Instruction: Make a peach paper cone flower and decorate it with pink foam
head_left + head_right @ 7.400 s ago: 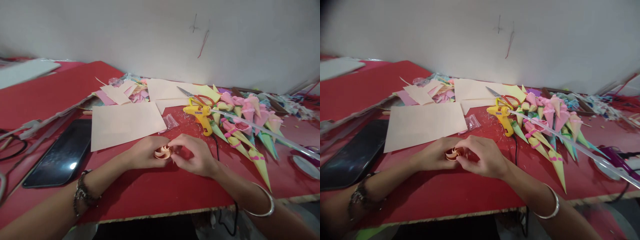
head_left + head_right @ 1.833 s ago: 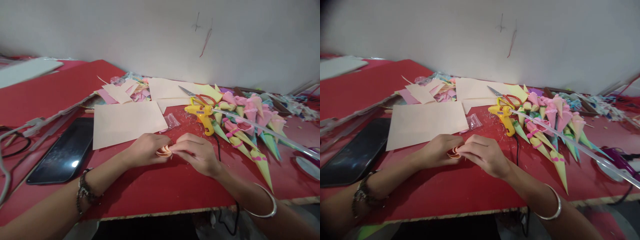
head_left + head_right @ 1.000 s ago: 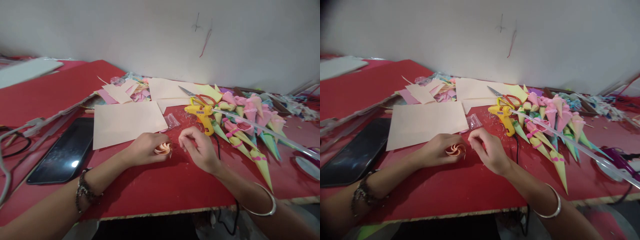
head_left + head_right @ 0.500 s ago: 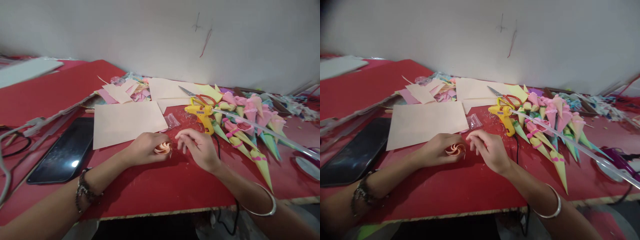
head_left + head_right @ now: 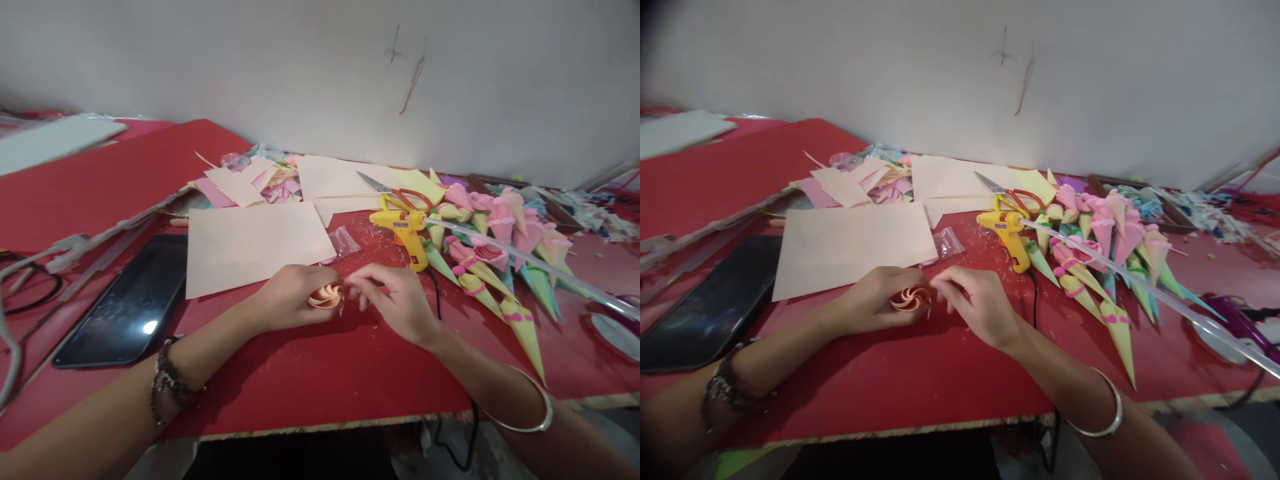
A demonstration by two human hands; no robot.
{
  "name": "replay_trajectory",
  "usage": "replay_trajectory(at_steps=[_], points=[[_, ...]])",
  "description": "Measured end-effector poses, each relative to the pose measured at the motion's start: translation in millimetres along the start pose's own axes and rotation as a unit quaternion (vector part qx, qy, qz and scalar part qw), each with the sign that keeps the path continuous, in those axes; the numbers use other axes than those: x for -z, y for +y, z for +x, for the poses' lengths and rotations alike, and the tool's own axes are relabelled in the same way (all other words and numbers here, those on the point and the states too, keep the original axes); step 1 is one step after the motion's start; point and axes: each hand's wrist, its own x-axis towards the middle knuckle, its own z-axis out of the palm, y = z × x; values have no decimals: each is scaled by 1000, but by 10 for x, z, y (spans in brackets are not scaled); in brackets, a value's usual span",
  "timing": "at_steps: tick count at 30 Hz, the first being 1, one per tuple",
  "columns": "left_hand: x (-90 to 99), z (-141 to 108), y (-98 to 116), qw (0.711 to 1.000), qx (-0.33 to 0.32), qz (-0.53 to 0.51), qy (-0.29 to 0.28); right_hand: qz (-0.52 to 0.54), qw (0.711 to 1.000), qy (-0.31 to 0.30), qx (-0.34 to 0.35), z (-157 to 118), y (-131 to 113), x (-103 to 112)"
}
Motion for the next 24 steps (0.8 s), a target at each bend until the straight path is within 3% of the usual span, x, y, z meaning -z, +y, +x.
replay_trajectory(at_steps=[8,15,24], points=[[4,-1,9,1000,6,0,6,-27,998,36,32,25,13,-1],[-32,7,-11,1000,-4,15,-3,-61,988,-24,138,21,-27,16],[-43,17,1,1000,-18,25,6,-56,984,-27,168,7,-24,14]])
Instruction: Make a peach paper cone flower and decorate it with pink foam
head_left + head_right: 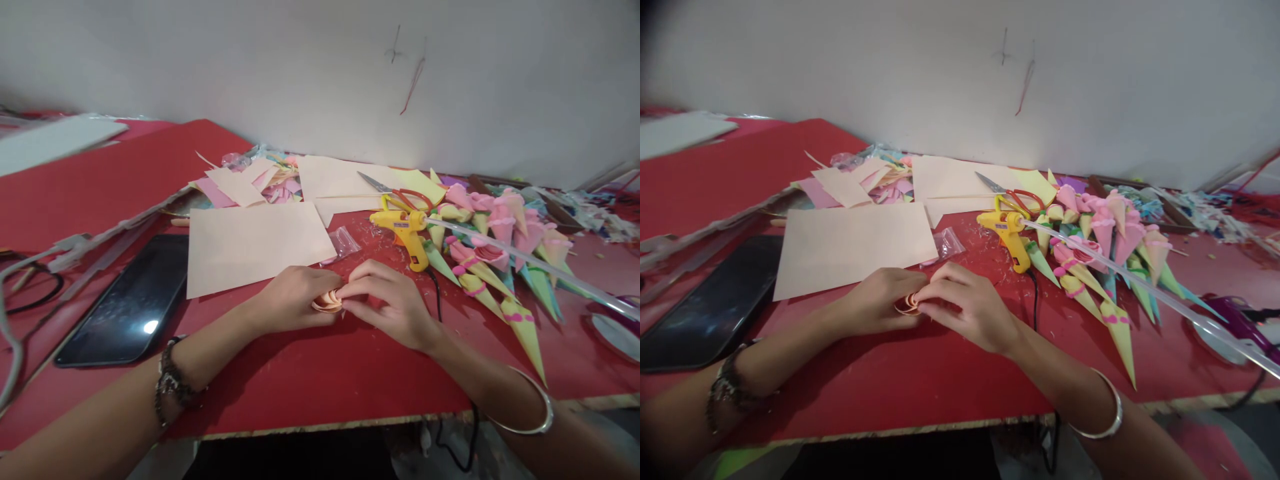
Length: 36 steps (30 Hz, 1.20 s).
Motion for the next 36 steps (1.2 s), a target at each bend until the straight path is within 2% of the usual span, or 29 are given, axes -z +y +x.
replay_trajectory(at_steps=[7,12,18,27,36], points=[[-8,-2,-16,1000,-10,6,-7,-7,1000,-10,19,-7,-1,-3],[-21,-2,-27,1000,-8,19,-2,-11,1000,0,3,-9,-17,4],[-12,3,-21,999,25,30,9,8,999,22,-32,12,-58,2],[-40,3,22,994,69,70,37,-14,998,47,-43,16,-54,-19],[-54,2,22,993,34,94,57,13,998,56,-40,16,-65,-18]])
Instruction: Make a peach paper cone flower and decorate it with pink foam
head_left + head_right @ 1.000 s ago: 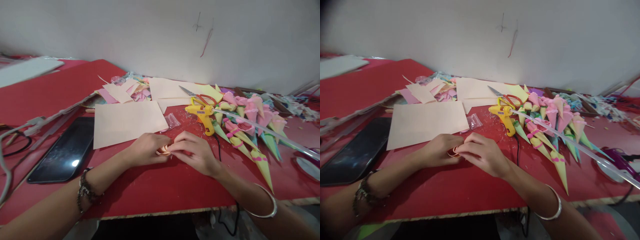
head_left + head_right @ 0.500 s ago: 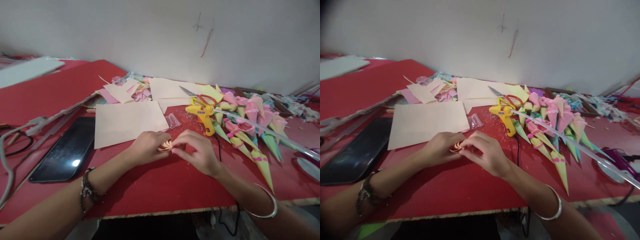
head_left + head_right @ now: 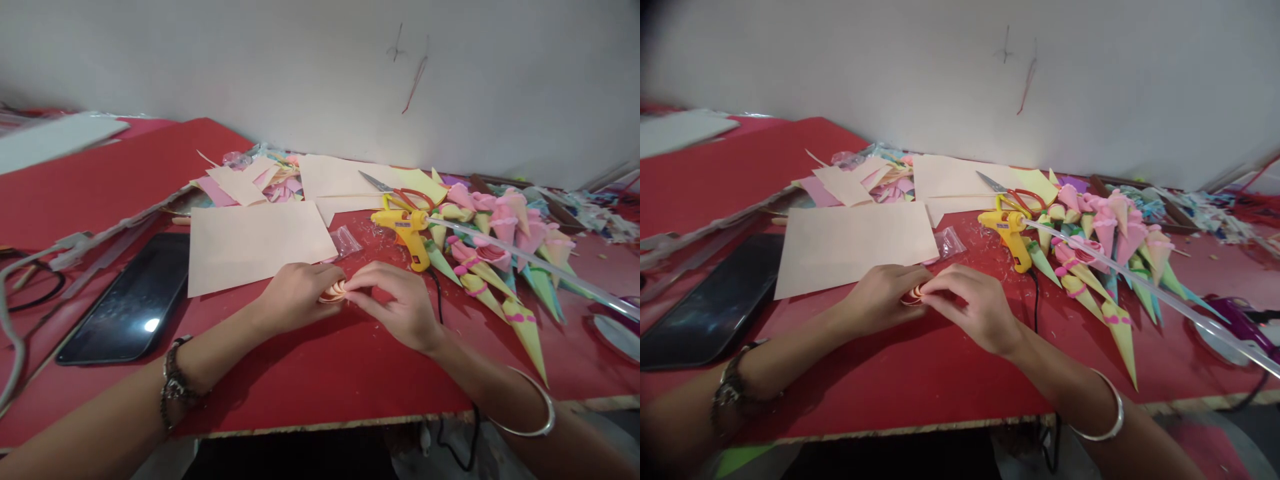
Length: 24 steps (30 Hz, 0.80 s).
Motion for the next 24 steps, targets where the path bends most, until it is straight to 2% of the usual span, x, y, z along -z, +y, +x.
replay_trajectory(at_steps=[14,24], points=[[-8,6,22,999,-37,-13,8,-45,998,-24,29,-4,-8,14],[9,-3,-11,997,-35,-68,8,24,999,-39,2,-15,0,15]])
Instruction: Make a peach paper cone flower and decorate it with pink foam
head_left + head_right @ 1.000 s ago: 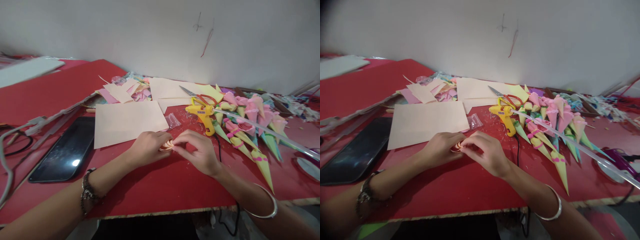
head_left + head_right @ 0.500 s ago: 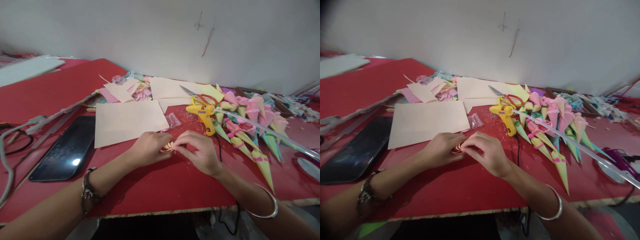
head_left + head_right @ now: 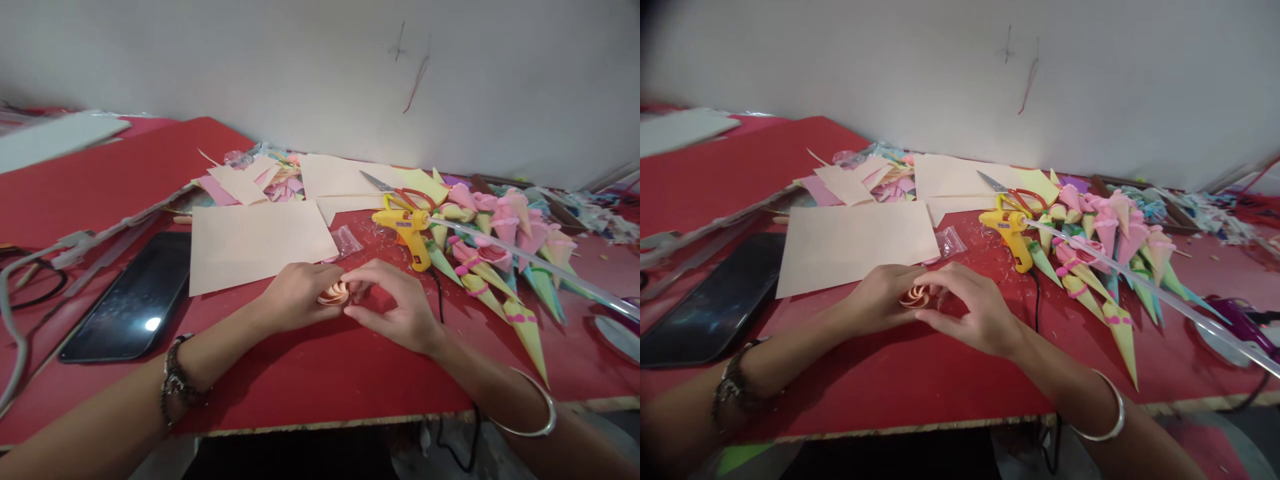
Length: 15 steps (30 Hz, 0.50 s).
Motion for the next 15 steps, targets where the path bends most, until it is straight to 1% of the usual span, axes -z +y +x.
replay_trajectory(at_steps=[8,15], points=[[-21,-6,10,999,-15,23,22,-30,999,15,31,8,11,-7],[-13,0,9,1000,-14,21,5,-35,999,3,30,7,-4,-3]])
